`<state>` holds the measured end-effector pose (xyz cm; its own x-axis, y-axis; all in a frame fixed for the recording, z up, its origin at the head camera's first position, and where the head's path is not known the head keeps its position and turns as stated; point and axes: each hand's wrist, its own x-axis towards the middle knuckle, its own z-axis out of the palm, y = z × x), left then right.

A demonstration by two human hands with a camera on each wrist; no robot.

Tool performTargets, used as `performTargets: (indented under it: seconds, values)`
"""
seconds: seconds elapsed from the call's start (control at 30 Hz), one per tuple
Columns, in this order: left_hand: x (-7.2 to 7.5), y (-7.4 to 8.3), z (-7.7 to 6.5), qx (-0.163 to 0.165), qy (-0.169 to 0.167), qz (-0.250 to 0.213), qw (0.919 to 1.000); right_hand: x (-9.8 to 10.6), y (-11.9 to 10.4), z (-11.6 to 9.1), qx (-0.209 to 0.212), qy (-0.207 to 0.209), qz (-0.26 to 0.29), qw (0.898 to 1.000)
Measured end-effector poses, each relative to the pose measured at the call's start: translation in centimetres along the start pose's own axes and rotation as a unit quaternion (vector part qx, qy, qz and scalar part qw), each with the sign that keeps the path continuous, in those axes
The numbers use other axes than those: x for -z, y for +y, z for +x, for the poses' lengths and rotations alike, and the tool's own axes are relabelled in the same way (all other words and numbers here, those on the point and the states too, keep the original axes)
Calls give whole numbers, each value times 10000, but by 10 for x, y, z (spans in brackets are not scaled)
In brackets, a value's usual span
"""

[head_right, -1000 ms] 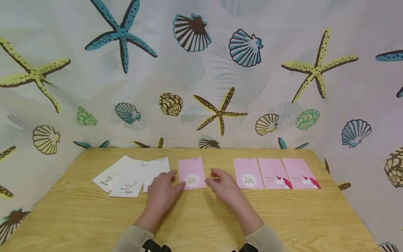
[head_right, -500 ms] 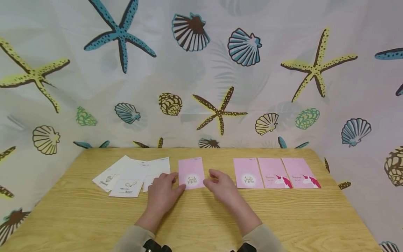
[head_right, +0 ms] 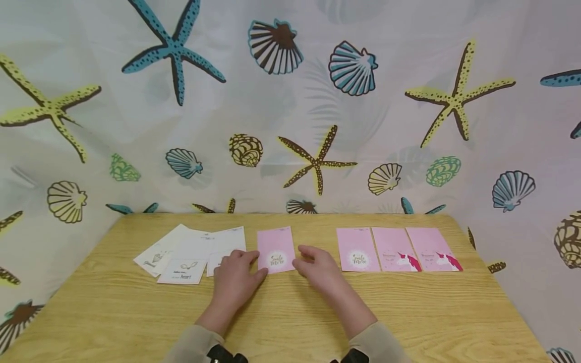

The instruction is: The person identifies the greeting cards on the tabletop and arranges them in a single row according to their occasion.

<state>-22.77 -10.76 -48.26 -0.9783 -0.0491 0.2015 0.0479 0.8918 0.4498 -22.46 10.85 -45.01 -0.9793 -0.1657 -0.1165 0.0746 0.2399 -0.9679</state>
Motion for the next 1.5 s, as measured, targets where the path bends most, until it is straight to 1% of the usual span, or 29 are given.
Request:
performTargets:
  seconds: [0.17, 0.43, 0.67, 0.9, 1.03, 1.27, 1.4, 1.5]
  values:
    - [-1, -1, 0, -4, -28, 48, 10000, 0, 0, 1, 1, 32, 219, 9998]
    - [-2, -1, 0, -27, 6, 66, 10000, -1, 1, 4, -77, 154, 389, 9991]
    - [-1, 0, -1, -32, 25, 9, 10000, -4, 4, 7, -150, 233, 1080, 9938]
    - [1, 1, -2, -28, 25, -3, 10000, -8, 8, 9, -116, 217, 1390, 9900]
    - [2, 2, -3, -7, -22, 53, 10000, -11, 9, 9, -58, 206, 1388, 9901]
    - [4, 4, -5, -78, -101, 130, 9998, -16, 11, 6, 49, 319, 920, 9952]
    - [7, 6, -6, -33, -112, 140, 9998, -16, 12, 4, 27, 346, 885, 9955]
    - [8, 7, -4, -52, -93, 128, 9999, -16, 10, 4, 9, 393, 876, 9954]
